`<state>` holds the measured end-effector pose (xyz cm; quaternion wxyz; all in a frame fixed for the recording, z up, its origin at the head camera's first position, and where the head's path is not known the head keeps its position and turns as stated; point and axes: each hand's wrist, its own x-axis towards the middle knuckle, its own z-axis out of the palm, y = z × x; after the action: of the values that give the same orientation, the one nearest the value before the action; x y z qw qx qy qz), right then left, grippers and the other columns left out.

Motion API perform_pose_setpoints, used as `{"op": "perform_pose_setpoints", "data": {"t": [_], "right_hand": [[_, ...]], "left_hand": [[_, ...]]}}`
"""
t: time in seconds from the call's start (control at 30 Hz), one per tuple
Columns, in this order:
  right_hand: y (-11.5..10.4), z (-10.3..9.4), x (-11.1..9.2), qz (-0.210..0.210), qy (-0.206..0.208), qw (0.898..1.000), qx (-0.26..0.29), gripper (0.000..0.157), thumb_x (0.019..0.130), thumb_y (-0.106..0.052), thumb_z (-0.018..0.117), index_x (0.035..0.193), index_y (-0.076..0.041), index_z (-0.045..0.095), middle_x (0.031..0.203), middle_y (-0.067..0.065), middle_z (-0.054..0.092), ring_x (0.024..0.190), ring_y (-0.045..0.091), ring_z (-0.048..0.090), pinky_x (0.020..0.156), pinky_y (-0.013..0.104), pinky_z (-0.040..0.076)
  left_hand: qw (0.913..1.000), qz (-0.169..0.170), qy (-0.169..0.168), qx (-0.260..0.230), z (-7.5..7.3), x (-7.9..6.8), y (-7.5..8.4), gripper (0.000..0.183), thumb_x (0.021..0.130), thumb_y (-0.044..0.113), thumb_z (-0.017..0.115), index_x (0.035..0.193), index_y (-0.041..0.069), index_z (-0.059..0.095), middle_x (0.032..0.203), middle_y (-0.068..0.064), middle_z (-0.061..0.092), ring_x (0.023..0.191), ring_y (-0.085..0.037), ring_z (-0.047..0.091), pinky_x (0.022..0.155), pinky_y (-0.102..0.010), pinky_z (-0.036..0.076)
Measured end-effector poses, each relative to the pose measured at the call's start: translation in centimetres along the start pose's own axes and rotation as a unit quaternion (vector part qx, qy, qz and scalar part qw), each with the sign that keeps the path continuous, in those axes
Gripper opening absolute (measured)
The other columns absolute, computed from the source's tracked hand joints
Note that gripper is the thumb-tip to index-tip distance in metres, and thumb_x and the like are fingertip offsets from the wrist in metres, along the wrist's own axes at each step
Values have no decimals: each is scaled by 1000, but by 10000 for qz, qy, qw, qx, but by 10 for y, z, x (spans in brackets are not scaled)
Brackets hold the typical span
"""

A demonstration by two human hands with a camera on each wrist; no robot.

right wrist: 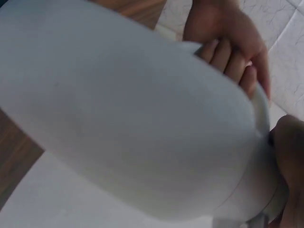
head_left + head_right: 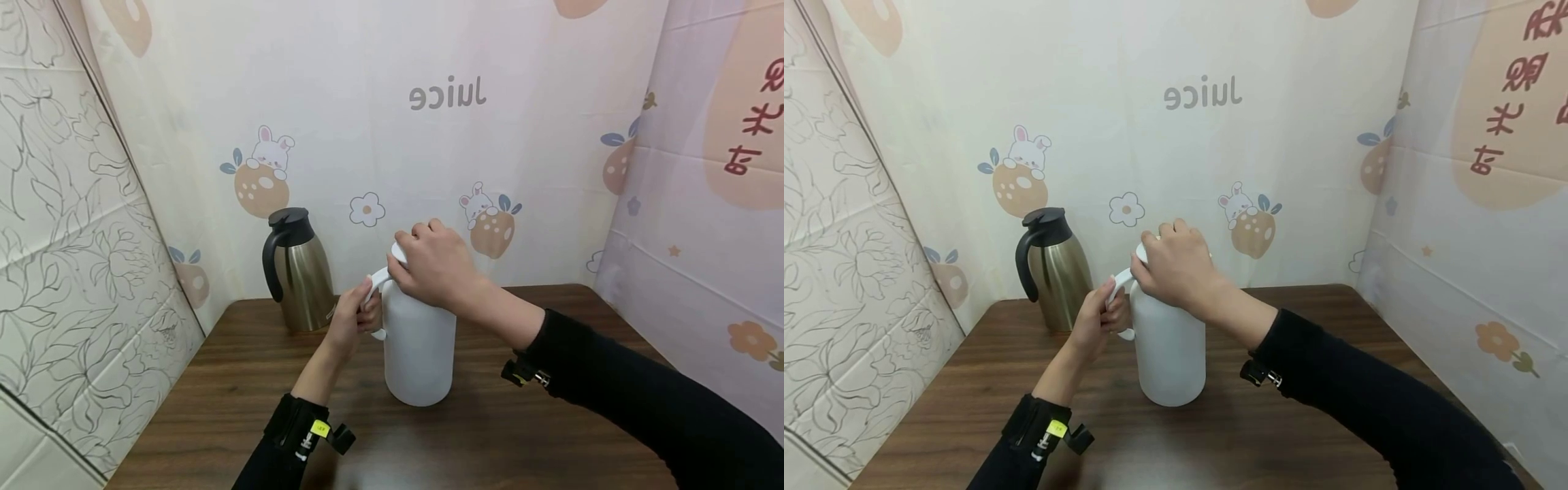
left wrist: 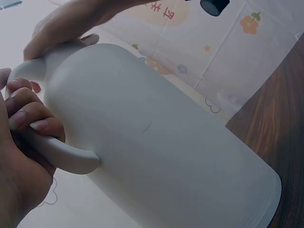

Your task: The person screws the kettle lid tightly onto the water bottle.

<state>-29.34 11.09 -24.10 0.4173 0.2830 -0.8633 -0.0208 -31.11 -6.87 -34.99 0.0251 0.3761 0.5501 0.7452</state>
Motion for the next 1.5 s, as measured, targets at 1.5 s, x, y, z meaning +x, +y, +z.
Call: {"op": "perform_pose_setpoints", "data": {"t": [1.5], "right_hand": [[35,-5,3,-910,-809,9694,2130,39,92,-33,62,125,-13,69,119,5,68,109,15,59,88,39,56]], "left_hand": [[9999,20,-113,-28,-2,0,-1,50,108,40,30,66,12,33,50,11,30,42,-9,26,39,-25,18]]}}
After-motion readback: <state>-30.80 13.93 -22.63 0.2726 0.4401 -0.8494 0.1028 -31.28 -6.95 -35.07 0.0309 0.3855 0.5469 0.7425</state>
